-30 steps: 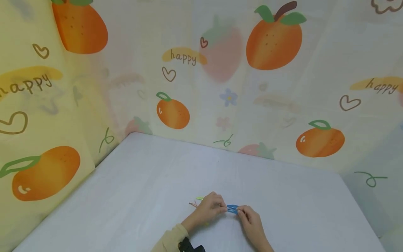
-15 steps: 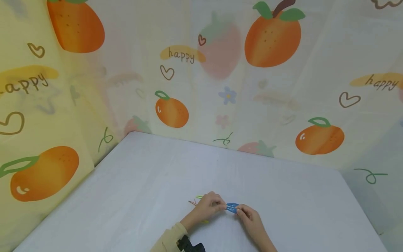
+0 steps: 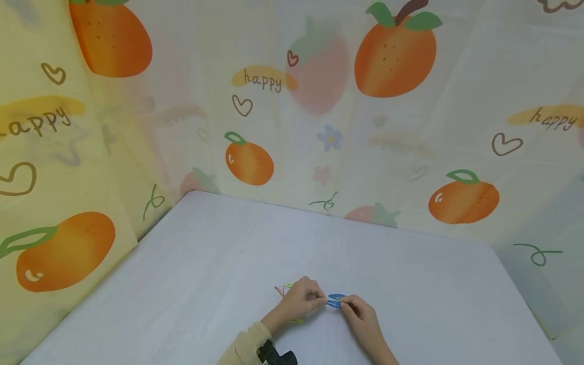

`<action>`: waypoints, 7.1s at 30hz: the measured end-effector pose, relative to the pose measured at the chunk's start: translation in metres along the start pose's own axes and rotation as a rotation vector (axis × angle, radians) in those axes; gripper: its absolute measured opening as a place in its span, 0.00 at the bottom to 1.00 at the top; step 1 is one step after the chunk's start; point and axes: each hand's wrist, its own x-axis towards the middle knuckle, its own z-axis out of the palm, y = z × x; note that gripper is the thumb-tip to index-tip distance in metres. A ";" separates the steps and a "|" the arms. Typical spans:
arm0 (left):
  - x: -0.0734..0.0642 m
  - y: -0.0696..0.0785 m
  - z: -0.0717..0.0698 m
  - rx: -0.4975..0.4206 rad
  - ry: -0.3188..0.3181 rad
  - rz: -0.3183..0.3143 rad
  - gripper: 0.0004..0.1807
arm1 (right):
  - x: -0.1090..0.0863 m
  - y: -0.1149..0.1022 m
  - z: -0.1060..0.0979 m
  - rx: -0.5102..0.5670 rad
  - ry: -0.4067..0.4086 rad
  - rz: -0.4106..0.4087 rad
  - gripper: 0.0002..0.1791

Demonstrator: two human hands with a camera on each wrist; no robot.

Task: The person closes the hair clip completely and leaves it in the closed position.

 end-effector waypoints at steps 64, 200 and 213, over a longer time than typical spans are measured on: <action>-0.004 0.003 0.001 0.588 0.010 0.033 0.08 | 0.002 0.034 0.005 -0.176 0.018 -0.083 0.09; -0.051 -0.026 -0.039 0.358 0.341 0.028 0.06 | 0.017 0.018 0.062 -0.348 0.028 -0.359 0.12; -0.051 -0.029 -0.038 0.387 0.276 0.128 0.11 | 0.017 0.017 0.059 -0.337 0.031 -0.354 0.07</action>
